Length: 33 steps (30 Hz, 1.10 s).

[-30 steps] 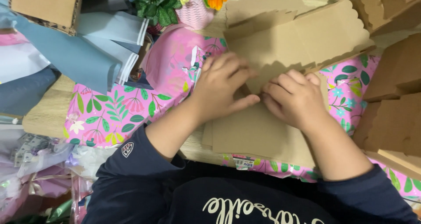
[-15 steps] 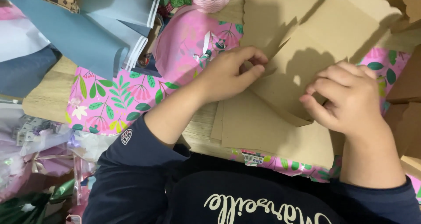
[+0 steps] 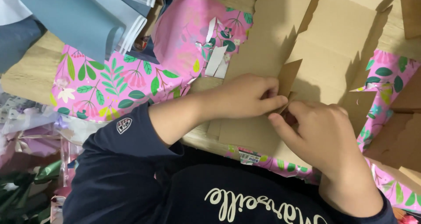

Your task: The person assembles a flat-pack cardboard box by folding the side flaps and securing the tabs into slots. They then fold the bottom flaps inward and tuck the final tab to close the base of the box. The process is performed by hand on a wooden table.

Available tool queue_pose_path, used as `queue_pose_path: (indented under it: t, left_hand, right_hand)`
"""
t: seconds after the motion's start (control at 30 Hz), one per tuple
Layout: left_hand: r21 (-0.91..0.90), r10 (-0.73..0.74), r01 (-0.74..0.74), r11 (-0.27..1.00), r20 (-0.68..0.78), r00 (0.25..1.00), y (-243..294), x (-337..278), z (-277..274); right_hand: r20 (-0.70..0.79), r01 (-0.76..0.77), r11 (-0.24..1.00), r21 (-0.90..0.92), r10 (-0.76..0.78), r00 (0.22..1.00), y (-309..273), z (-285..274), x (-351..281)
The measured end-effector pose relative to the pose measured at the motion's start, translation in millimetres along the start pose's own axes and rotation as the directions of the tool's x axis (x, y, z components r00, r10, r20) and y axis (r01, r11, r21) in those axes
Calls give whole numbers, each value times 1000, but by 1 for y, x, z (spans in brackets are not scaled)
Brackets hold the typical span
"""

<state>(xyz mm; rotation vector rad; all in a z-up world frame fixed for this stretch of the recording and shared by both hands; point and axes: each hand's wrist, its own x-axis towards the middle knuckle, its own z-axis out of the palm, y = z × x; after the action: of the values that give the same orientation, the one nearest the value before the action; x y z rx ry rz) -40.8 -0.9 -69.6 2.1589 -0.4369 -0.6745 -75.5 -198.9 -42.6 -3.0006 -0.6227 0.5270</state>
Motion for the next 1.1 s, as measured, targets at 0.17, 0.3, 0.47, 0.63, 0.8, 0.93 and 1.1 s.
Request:
queue_pose_path:
  t: [0.17,0.3,0.47,0.63,0.8,0.93,1.1]
  left_hand:
    - [-48,72,-80,996,-150,986,-7,0,-1]
    - [60,142,-131,990,-255,957,-18,3,1]
    - [76,60,-52,996,-108,992,-13,-3,-11]
    - [156,108,-93,983,-87,990,-11,-4,4]
    - [211,80,-64,976,-70,994,-9,-12,4]
    - [115,52,-48,992,-33,998,-10,-7,5]
    - [-560,-1,-71,826,-127,992,-23,4,12]
  right_hand:
    - [-117,46,985,166,-27,993,8,-1,-5]
    - [68,-93,969,231,79,995,13,-7,-2]
    - [80,-88,923,374,62,995,24,-12,0]
    - [98,-120,904,411,87,991,18,-21,3]
    - [194,-217,961,174,183,964,-1,-27,7]
    - [46,-104,984,142,98,994,11,-17,1]
    - [-186,13,901,434,75,980,20,-37,-19]
